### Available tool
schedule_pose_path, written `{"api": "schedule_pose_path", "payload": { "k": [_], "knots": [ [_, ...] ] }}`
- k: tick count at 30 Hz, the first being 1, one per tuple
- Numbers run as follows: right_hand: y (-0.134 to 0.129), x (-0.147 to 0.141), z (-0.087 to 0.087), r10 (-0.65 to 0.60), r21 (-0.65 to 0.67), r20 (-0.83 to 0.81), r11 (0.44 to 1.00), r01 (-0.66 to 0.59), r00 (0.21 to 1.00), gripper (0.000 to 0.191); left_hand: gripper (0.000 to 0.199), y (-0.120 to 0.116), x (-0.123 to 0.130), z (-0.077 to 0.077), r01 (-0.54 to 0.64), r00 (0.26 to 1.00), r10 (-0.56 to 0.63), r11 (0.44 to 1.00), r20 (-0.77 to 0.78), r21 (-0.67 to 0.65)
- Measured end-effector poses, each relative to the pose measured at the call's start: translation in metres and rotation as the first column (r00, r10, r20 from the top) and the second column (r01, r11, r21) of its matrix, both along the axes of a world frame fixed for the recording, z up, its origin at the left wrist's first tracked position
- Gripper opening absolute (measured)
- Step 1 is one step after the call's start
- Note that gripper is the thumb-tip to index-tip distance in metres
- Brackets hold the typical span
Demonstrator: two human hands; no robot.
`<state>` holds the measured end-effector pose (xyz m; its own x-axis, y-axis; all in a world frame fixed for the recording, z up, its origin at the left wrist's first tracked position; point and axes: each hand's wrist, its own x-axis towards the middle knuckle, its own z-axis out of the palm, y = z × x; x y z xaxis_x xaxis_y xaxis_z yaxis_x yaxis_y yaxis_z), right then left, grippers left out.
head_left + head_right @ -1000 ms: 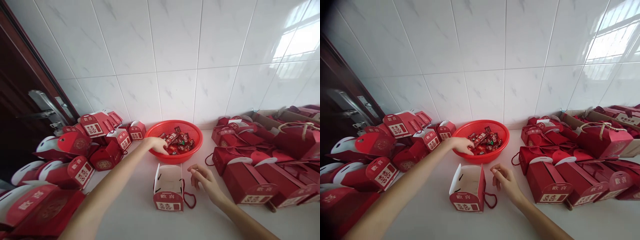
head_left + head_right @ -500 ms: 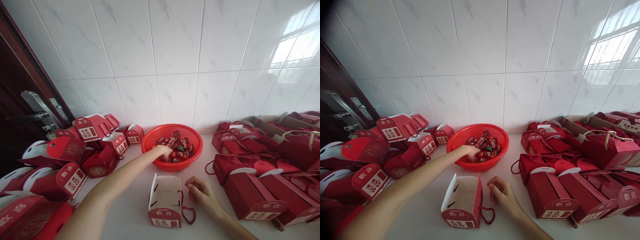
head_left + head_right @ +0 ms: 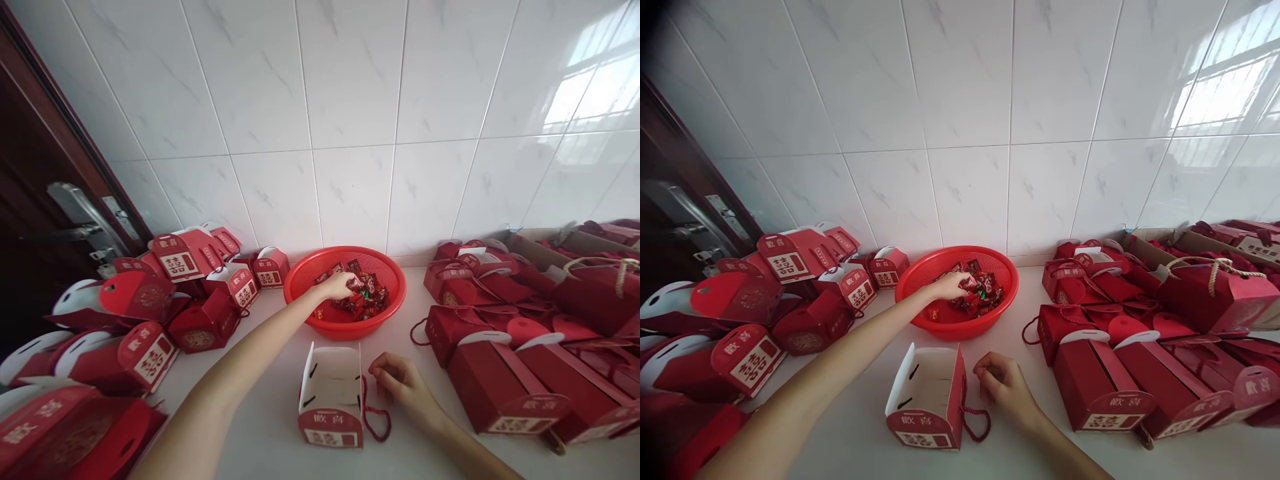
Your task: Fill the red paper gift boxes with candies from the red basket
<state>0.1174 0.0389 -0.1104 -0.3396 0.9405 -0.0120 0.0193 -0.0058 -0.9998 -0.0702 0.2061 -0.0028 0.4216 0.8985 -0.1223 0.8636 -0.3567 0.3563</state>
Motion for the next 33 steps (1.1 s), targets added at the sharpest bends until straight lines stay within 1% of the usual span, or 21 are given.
{"api": "schedule_pose_path", "payload": {
  "k": [4, 8, 12, 15, 17, 18, 22, 25, 26, 27, 30, 31, 33],
  "knots": [
    [0.001, 0.000, 0.002, 0.014, -0.013, 0.010, 1.000, -0.014, 1.000, 0.035, 0.035, 0.002, -0.007, -0.005, -0.049, 0.997, 0.049, 0.999, 0.053, 0.014],
    [0.000, 0.000, 0.003, 0.020, 0.003, 0.015, 1.000, -0.020, 1.000, 0.031, 0.035, 0.006, -0.010, -0.010, -0.085, 0.994, 0.085, 0.996, 0.069, 0.005],
    [0.000, 0.001, 0.003, 0.024, 0.013, 0.012, 1.000, -0.024, 1.000, 0.028, 0.033, 0.009, -0.012, -0.006, -0.090, 0.994, 0.087, 0.995, 0.073, 0.036],
    [0.001, 0.001, 0.001, 0.034, 0.004, 0.007, 0.999, -0.034, 0.999, 0.028, 0.030, 0.007, -0.011, 0.002, -0.039, 0.996, 0.035, 0.998, 0.077, 0.053],
    [0.002, 0.001, -0.001, 0.038, 0.002, 0.005, 0.999, -0.038, 0.999, 0.028, 0.026, 0.006, -0.005, 0.007, 0.017, 0.998, -0.020, 0.999, 0.066, 0.050],
    [0.002, 0.001, -0.001, 0.039, 0.002, 0.007, 0.999, -0.039, 0.999, 0.028, 0.027, 0.005, -0.001, 0.009, 0.050, 0.997, -0.052, 0.998, 0.054, 0.045],
    [0.003, 0.001, -0.001, 0.041, 0.003, 0.018, 0.999, -0.041, 0.999, 0.026, 0.048, 0.004, 0.020, 0.009, 0.202, 0.979, -0.202, 0.979, -0.025, -0.012],
    [0.002, 0.001, 0.000, 0.046, 0.001, 0.016, 0.999, -0.046, 0.999, 0.023, 0.061, 0.004, 0.034, 0.005, 0.263, 0.957, -0.272, 0.960, -0.103, -0.092],
    [0.001, 0.001, 0.000, 0.043, 0.006, 0.015, 0.999, -0.044, 0.999, 0.021, 0.060, 0.003, 0.037, 0.003, 0.266, 0.952, -0.279, 0.957, -0.127, -0.112],
    [0.001, 0.001, 0.000, 0.040, 0.013, 0.013, 0.999, -0.040, 0.999, 0.020, 0.055, 0.003, 0.039, 0.002, 0.264, 0.948, -0.282, 0.956, -0.147, -0.128],
    [0.000, 0.001, -0.001, 0.043, 0.021, 0.009, 0.999, -0.043, 0.999, 0.017, 0.028, 0.004, 0.037, -0.001, 0.236, 0.946, -0.265, 0.958, -0.186, -0.164],
    [0.000, 0.001, -0.001, 0.046, 0.018, 0.008, 0.999, -0.046, 0.999, 0.017, 0.026, 0.005, 0.034, -0.001, 0.218, 0.949, -0.251, 0.960, -0.192, -0.177],
    [0.000, 0.002, 0.000, 0.054, 0.012, 0.009, 0.998, -0.054, 0.999, 0.017, 0.029, 0.007, 0.027, -0.001, 0.173, 0.959, -0.211, 0.965, -0.187, -0.199]
  ]
}}
